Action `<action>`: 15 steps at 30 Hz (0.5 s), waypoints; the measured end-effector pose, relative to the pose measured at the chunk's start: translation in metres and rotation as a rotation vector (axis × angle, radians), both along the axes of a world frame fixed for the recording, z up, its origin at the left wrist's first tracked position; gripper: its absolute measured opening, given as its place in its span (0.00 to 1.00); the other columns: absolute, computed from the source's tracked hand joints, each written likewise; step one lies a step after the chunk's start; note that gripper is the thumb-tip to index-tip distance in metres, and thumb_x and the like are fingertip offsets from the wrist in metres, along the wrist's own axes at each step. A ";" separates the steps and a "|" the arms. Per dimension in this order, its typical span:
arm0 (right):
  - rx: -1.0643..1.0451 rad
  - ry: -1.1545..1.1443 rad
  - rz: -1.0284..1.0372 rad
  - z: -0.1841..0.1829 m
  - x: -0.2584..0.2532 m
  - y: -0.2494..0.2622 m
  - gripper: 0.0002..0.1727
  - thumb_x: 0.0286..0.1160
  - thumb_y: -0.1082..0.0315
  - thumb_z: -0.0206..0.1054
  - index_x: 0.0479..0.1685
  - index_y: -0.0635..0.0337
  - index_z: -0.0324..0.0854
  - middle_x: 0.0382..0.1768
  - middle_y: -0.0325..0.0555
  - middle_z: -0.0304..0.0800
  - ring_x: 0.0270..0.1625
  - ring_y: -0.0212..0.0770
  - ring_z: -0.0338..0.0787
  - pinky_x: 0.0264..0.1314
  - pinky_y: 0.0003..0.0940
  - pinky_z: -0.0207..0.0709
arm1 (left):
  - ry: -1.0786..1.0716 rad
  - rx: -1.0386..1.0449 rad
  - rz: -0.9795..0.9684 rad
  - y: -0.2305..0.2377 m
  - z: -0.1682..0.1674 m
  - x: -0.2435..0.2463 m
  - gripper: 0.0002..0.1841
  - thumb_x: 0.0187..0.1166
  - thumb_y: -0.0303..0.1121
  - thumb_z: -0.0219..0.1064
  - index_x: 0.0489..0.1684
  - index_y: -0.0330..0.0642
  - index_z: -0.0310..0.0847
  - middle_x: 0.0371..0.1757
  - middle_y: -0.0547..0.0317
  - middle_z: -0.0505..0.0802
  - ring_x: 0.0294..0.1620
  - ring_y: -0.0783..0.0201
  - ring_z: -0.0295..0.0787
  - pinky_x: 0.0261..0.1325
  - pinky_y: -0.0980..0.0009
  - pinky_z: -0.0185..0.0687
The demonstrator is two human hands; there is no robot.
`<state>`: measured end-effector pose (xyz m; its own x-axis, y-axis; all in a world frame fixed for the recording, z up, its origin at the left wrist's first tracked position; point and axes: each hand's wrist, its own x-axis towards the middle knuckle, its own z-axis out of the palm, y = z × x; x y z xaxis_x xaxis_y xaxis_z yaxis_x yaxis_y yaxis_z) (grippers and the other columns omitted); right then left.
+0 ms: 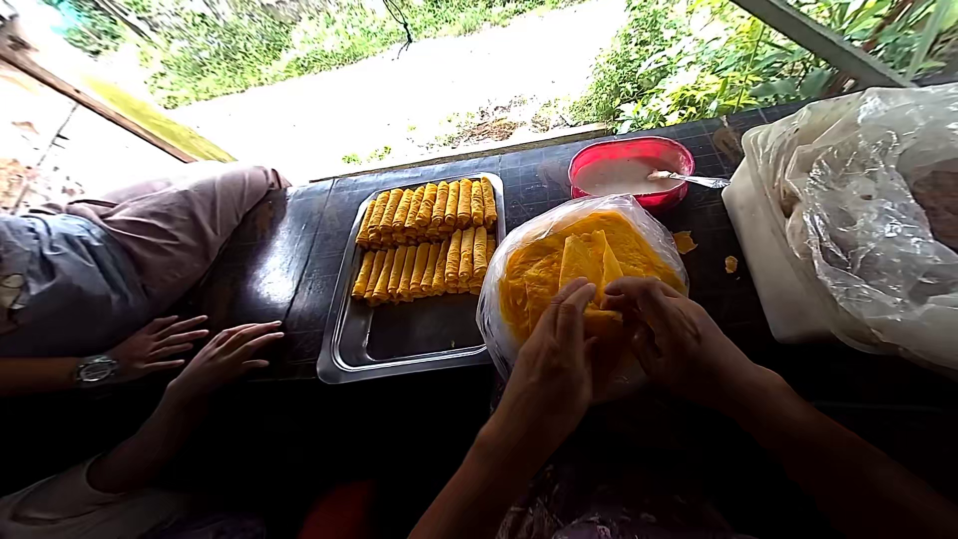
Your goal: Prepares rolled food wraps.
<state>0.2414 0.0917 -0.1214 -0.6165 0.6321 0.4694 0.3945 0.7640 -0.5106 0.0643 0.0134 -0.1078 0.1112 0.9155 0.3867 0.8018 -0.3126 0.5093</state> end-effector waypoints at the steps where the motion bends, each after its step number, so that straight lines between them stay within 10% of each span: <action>1: 0.006 -0.003 -0.005 -0.001 -0.001 0.000 0.25 0.61 0.76 0.58 0.63 0.58 0.78 0.49 0.42 0.94 0.57 0.41 0.91 0.61 0.37 0.84 | -0.037 0.016 -0.032 0.000 -0.001 -0.009 0.24 0.80 0.30 0.67 0.73 0.28 0.71 0.73 0.39 0.85 0.74 0.53 0.84 0.75 0.63 0.79; 15: -0.038 0.071 0.027 -0.004 0.011 0.003 0.33 0.62 0.78 0.59 0.75 0.56 0.73 0.58 0.44 0.89 0.57 0.38 0.90 0.61 0.34 0.86 | 0.123 0.174 -0.121 0.018 -0.015 -0.034 0.14 0.89 0.36 0.59 0.58 0.40 0.87 0.44 0.59 0.96 0.54 0.60 0.89 0.63 0.68 0.78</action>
<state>0.2523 0.0944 -0.1252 -0.5999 0.6337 0.4884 0.3358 0.7535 -0.5652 0.0298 0.0311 -0.1224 0.2718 0.8133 0.5145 0.8057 -0.4846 0.3405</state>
